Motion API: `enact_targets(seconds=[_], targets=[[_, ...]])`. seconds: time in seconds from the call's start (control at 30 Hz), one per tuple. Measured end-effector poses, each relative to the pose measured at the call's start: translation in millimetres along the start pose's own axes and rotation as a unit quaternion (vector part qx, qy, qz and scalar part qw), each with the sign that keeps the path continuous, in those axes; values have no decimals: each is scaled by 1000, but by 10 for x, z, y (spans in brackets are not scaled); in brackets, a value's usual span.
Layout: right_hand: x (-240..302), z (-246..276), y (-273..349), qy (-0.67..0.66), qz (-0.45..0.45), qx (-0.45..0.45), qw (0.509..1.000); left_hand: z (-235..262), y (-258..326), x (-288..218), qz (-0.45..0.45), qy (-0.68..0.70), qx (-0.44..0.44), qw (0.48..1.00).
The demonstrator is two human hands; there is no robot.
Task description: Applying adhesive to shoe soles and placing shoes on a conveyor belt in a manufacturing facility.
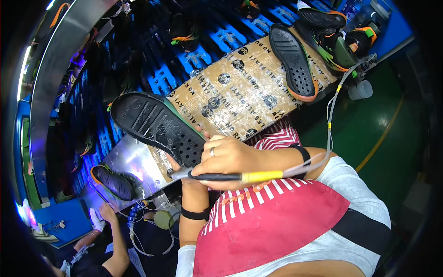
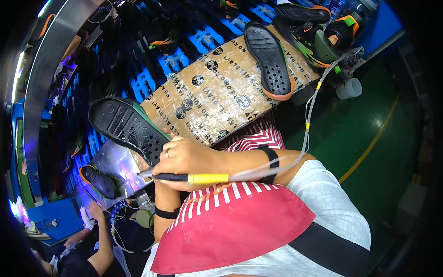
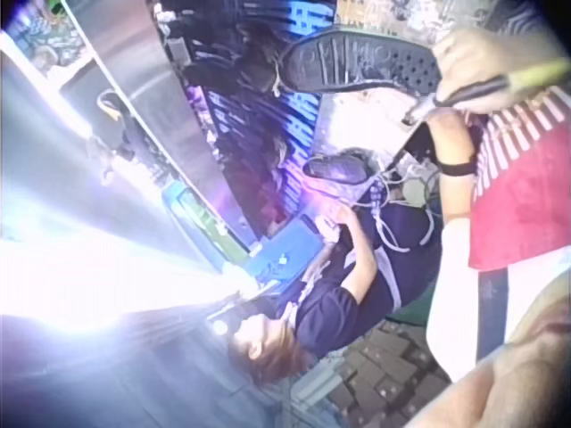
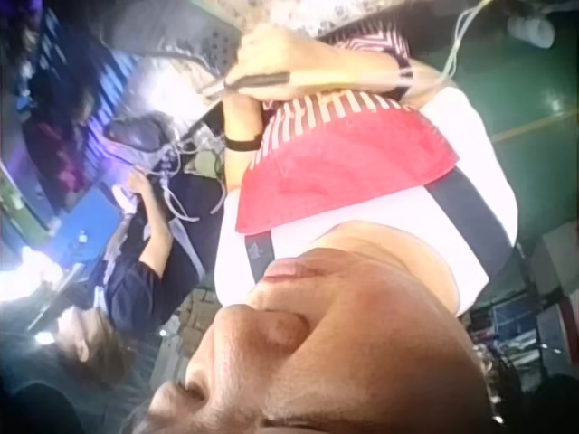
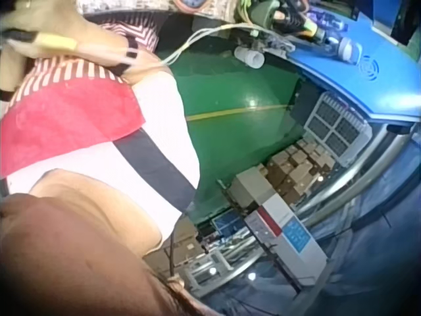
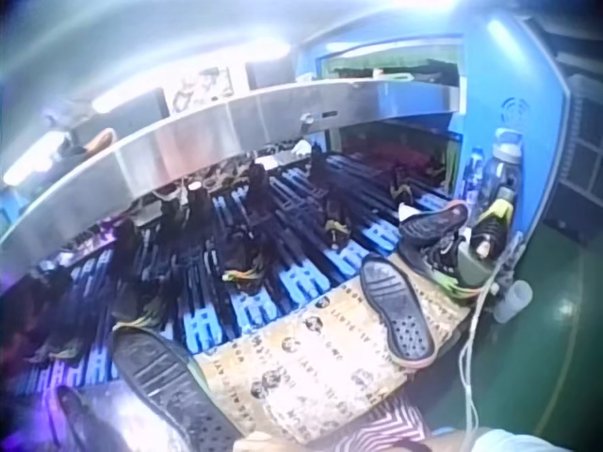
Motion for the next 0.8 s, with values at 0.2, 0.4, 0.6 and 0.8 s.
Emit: enact_targets(seconds=[0.2,0.4,0.6,0.8], targets=[[-241,206,77,-37,-155,-59,985,56,-49,-141,-10,-31,-27,999],[-289,-129,118,-238,-209,29,948,-13,-130,-299,-43,27,35,998],[-415,28,170,-244,-273,-8,930,136,-155,-636,-131,-56,5,990],[-319,-152,178,-271,-252,110,923,-87,-101,-579,-55,-45,58,996]])
Point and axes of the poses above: each hand's wrist, its own y-axis away from the middle knuckle, its own z-axis out of the back of the hand, x = y × z, the point moved 9 cm from there along -y, towards the middle knuckle, and after that the axes turned 12 degrees about -y, right-handed, at the moved point
